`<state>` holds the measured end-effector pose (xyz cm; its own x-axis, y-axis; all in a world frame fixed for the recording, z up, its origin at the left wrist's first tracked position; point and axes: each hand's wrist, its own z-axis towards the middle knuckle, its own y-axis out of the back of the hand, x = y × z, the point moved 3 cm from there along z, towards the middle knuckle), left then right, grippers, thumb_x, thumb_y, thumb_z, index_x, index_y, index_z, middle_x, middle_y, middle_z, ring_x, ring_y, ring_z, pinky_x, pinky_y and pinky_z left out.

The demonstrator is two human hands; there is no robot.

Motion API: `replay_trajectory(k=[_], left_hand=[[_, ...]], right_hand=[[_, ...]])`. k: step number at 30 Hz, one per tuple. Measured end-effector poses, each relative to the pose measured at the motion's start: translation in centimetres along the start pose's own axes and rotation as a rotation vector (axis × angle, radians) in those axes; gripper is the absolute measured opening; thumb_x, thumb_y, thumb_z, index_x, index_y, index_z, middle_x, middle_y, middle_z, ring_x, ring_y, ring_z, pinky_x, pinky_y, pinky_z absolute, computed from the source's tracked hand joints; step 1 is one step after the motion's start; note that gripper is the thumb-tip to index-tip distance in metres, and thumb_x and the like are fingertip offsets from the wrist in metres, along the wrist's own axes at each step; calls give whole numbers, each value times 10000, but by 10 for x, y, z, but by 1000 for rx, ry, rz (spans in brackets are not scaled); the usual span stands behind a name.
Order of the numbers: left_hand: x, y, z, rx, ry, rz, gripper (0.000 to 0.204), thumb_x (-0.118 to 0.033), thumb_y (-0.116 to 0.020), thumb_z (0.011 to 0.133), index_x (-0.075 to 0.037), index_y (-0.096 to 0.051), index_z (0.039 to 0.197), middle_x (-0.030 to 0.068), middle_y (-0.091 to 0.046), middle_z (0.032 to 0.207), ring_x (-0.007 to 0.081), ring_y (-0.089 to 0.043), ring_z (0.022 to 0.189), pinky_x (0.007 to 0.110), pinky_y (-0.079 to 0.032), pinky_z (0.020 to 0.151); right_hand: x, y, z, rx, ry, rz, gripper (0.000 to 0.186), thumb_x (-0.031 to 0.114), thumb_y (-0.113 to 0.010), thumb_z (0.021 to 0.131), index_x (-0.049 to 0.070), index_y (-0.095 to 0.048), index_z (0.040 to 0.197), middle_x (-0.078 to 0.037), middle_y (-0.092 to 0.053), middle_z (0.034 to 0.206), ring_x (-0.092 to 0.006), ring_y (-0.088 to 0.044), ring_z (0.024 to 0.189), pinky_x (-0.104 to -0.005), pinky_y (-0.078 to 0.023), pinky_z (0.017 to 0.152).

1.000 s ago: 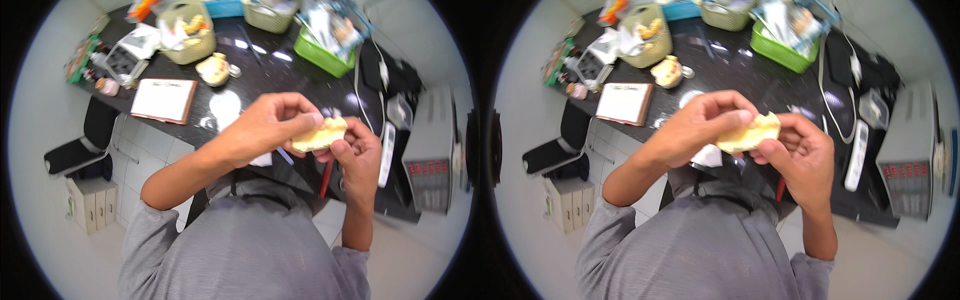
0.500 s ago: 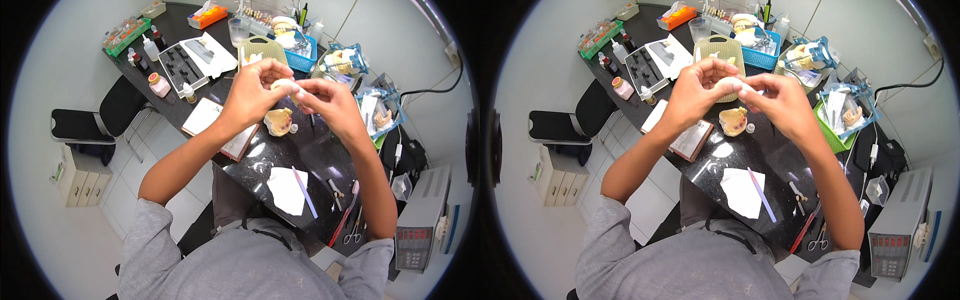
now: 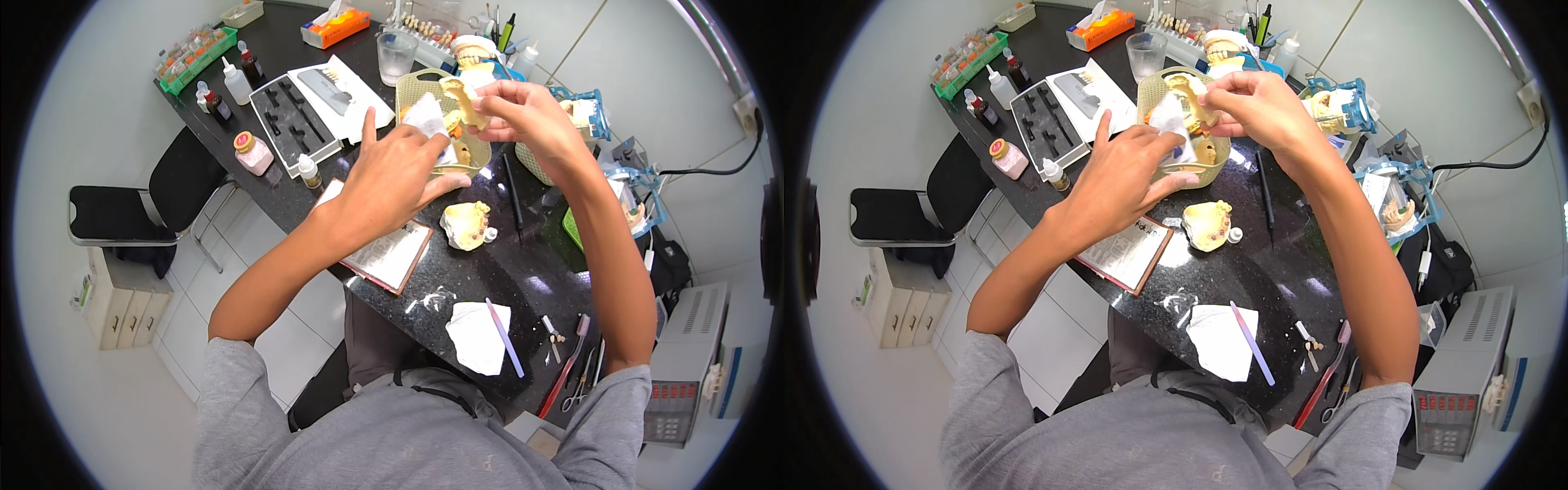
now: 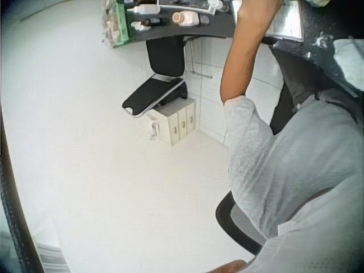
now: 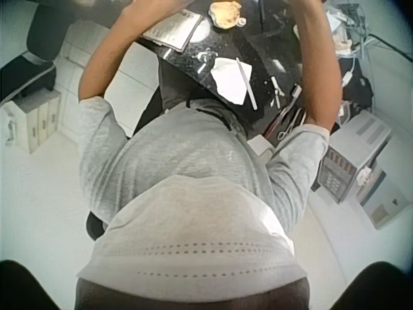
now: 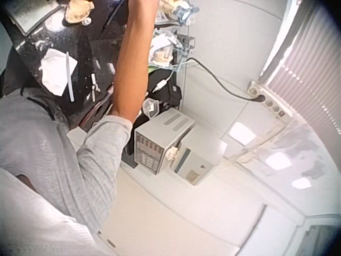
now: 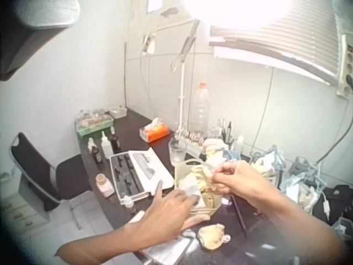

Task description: The person fits artificial teeth into a dental model and cleans a denture component using a brush and a small tool.

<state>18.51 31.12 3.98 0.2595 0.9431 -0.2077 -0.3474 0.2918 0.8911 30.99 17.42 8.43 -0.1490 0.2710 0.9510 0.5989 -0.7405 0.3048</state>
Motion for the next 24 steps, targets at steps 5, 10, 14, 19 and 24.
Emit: replay_trajectory(k=[5, 10, 14, 19, 24], left_hand=[[3, -13, 3, 146, -55, 41, 470, -464, -573, 881, -46, -610, 1095, 150, -652, 985, 292, -572, 1075, 663, -227, 1031], [5, -5, -4, 41, -70, 32, 370, -363, -657, 841, -40, -636, 1021, 133, -659, 952, 269, -593, 1030, 601, -265, 1053], [13, 28, -16, -271, -1, -108, 195, -210, -710, 804, -41, -679, 897, 86, -683, 908, 235, -637, 925, 516, -311, 1062], [33, 58, -34, -396, 124, -158, 102, -132, -687, 811, -58, -689, 880, 57, -696, 845, 216, -651, 832, 492, -341, 1035], [39, 67, -53, -416, 200, -177, 89, -119, -690, 808, -61, -692, 876, 53, -700, 847, 209, -654, 816, 492, -335, 1045]], right_hand=[[-11, -11, 25, -35, 118, -509, 246, 233, -715, 709, 4, -688, 794, -122, -682, 710, -186, -671, 668, -327, -536, 693], [-9, -34, 22, 47, 233, -980, 247, 137, -686, 697, -46, -680, 862, -215, -672, 774, -311, -682, 737, -365, -525, 696], [-7, -37, 21, 110, 253, -1071, 222, 145, -706, 691, -28, -683, 827, -207, -668, 752, -328, -673, 728, -377, -524, 691], [-18, -43, 23, 122, 301, -1184, 255, 212, -776, 679, 2, -671, 777, -187, -655, 710, -328, -662, 726, -393, -512, 671], [-15, -49, 25, 188, 299, -1236, 260, 225, -790, 681, 12, -660, 756, -176, -653, 703, -324, -656, 708, -395, -504, 658]])
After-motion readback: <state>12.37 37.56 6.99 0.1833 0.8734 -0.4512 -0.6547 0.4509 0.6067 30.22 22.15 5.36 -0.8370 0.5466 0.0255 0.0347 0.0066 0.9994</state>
